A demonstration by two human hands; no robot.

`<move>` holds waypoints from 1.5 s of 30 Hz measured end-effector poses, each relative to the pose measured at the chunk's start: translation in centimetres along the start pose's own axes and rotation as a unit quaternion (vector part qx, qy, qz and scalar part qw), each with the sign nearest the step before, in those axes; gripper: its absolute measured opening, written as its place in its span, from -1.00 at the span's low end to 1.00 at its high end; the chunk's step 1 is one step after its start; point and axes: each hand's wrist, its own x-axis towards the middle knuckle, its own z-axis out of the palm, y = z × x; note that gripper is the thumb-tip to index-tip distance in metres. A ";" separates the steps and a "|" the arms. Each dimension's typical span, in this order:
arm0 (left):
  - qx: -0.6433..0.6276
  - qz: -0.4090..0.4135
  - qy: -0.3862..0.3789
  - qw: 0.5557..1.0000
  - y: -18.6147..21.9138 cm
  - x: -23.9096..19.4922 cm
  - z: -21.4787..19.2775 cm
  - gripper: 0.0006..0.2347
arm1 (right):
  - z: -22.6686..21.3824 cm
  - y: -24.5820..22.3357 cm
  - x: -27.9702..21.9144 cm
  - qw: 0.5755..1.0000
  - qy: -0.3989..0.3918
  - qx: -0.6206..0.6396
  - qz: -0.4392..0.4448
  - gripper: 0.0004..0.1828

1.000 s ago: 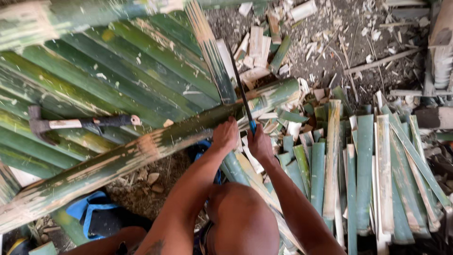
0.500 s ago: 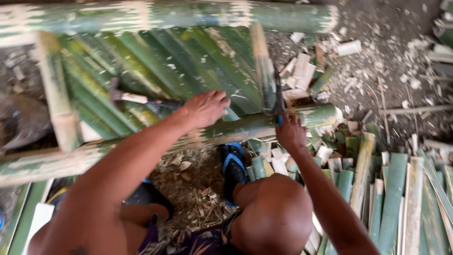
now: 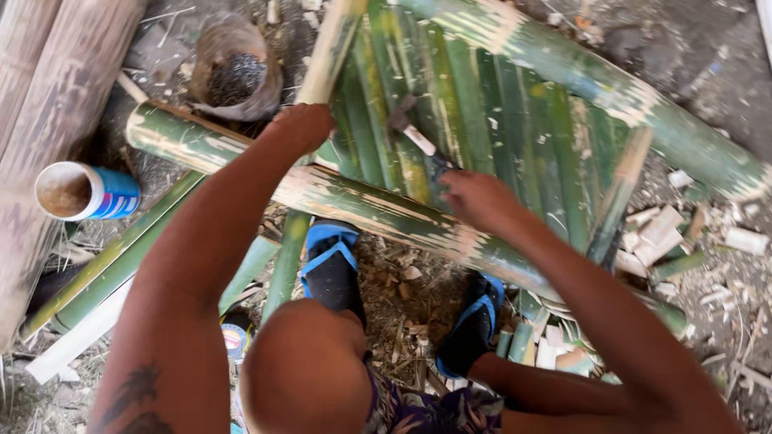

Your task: The person measures bamboo strips with a tape measure, marks them with a pencil, and uses a hammer and machete to cut and fit the strips into a bamboo frame. The person repeatedly hammers nails to secure the strips in place.

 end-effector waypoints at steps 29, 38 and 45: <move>-0.058 -0.185 -0.005 0.981 -20.3 6.3 4.2 -0.81 | 14.7 -12.2 16.4 0.956 0.262 0.126 -0.019 -0.35; -0.061 -0.210 0.036 0.975 -18.4 7.4 3.5 -0.84 | 14.9 -12.4 16.4 0.965 0.234 0.112 0.031 -0.37; -0.242 -0.142 0.245 0.928 -16.5 2.2 2.6 -0.88 | 13.0 -6.3 14.0 0.924 0.372 0.090 0.021 -0.54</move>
